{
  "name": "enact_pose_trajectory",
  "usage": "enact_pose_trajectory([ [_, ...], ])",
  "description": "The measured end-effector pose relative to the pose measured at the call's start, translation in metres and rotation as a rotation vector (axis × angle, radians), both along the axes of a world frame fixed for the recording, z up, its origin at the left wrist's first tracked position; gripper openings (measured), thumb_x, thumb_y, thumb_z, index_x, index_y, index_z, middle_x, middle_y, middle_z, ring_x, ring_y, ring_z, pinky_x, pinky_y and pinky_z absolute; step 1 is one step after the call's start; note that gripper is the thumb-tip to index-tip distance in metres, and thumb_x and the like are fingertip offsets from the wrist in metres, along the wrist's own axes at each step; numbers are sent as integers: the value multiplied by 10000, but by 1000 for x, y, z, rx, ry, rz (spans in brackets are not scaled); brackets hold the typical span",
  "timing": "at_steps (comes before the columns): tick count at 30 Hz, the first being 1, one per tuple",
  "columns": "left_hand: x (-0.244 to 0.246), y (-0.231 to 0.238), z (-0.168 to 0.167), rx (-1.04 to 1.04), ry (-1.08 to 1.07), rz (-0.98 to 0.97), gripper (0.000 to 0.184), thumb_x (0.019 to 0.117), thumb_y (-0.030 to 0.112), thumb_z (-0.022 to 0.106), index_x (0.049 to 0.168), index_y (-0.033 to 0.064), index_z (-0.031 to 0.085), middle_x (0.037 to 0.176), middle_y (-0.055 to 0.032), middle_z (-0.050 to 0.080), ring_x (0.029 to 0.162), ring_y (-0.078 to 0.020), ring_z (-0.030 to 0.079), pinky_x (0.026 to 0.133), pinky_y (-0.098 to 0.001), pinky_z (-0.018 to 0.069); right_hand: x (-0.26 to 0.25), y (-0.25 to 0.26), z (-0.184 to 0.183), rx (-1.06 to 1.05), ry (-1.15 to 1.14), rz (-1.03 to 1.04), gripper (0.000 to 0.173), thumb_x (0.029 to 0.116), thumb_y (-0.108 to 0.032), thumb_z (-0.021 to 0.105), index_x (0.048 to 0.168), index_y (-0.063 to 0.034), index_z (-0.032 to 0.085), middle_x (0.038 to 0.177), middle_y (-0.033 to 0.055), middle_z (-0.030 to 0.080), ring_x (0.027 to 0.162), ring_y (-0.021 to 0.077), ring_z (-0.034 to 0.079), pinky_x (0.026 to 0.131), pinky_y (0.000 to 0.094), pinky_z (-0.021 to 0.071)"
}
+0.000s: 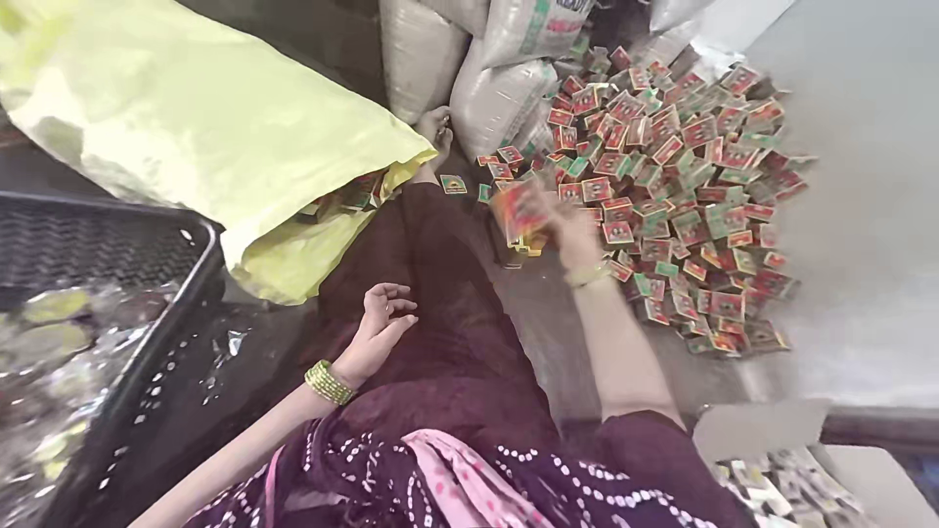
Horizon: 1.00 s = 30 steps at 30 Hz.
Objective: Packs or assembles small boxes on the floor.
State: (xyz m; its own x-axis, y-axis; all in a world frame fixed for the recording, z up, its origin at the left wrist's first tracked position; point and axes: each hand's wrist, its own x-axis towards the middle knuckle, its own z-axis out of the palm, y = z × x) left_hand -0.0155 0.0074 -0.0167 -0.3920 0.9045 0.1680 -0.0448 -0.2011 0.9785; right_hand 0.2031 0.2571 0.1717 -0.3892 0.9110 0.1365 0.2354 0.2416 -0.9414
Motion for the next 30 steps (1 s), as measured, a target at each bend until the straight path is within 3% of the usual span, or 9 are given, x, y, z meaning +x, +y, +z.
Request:
enact_pose_trajectory([
  [2, 3, -1, 2, -5, 20, 3, 667, 901, 225, 645, 1421, 4, 290, 1348, -131, 519, 1096, -250, 672, 833, -447, 630, 22, 47, 51, 168, 464, -269, 478, 1066, -262, 506, 1446, 16, 420, 1281, 166, 628, 1091, 245, 684, 913, 424, 604],
  [4, 3, 1, 3, -9, 13, 4, 644, 900, 190, 626, 1419, 1, 294, 1344, -131, 525, 1065, -240, 686, 811, -431, 636, 40, 65, 89, 306, 612, -403, 631, 1074, -314, 519, 1577, -68, 228, 1466, 160, 488, 1236, 264, 617, 967, 439, 593],
  [8, 4, 3, 6, 1, 9, 3, 593, 917, 151, 607, 1402, 3, 300, 1313, -120, 537, 1007, -225, 701, 788, -411, 643, 40, 43, 74, 384, 393, -319, 579, 1016, -249, 602, 1492, -11, 375, 1381, 137, 563, 1163, 211, 639, 951, 388, 585],
  [10, 4, 2, 6, -11, 14, 8, 585, 925, 152, 611, 1403, 4, 307, 1313, -118, 542, 996, -219, 704, 791, -405, 642, 32, 17, 29, 320, 163, -161, 502, 997, -271, 645, 1430, -69, 492, 1329, 93, 630, 1113, 185, 670, 926, 390, 590],
  [14, 4, -1, 5, 4, 55, 40, 525, 936, 126, 610, 1375, -4, 354, 1292, -121, 573, 972, -219, 709, 779, -410, 646, 5, -26, -70, 79, -11, 53, 379, 918, -105, 712, 1273, -6, 621, 1133, 138, 707, 943, 205, 712, 838, 392, 616],
  [18, -2, -5, 9, 14, 139, 167, 458, 954, 115, 597, 1347, -44, 422, 1212, -132, 634, 967, -194, 706, 809, -384, 633, 14, -58, -130, -11, -90, 136, 353, 925, -74, 701, 1260, 18, 638, 1204, 135, 704, 1004, 170, 718, 883, 327, 614],
  [23, -29, -16, 14, -240, 171, 448, 495, 947, 194, 639, 1376, 6, 480, 1322, -175, 579, 1133, -210, 646, 939, -386, 571, 56, -61, -138, 0, -252, 99, 329, 931, -106, 699, 1244, -11, 657, 1206, 112, 706, 1024, 152, 711, 891, 323, 610],
  [27, -56, -31, 8, -554, 186, 502, 515, 930, 204, 654, 1401, 56, 509, 1383, -228, 554, 1233, -351, 587, 1010, -551, 503, 89, -60, -135, 0, -324, 39, 325, 940, -106, 706, 1245, -5, 656, 1188, 124, 709, 1024, 157, 711, 893, 331, 607],
  [30, -65, -45, 3, -640, 122, 512, 560, 941, 166, 655, 1466, 121, 465, 1408, -234, 562, 1269, -383, 583, 1019, -595, 494, 105, -68, -136, -1, -380, 35, 302, 938, -81, 709, 1226, 0, 662, 1174, 134, 715, 1018, 167, 715, 903, 347, 603],
])
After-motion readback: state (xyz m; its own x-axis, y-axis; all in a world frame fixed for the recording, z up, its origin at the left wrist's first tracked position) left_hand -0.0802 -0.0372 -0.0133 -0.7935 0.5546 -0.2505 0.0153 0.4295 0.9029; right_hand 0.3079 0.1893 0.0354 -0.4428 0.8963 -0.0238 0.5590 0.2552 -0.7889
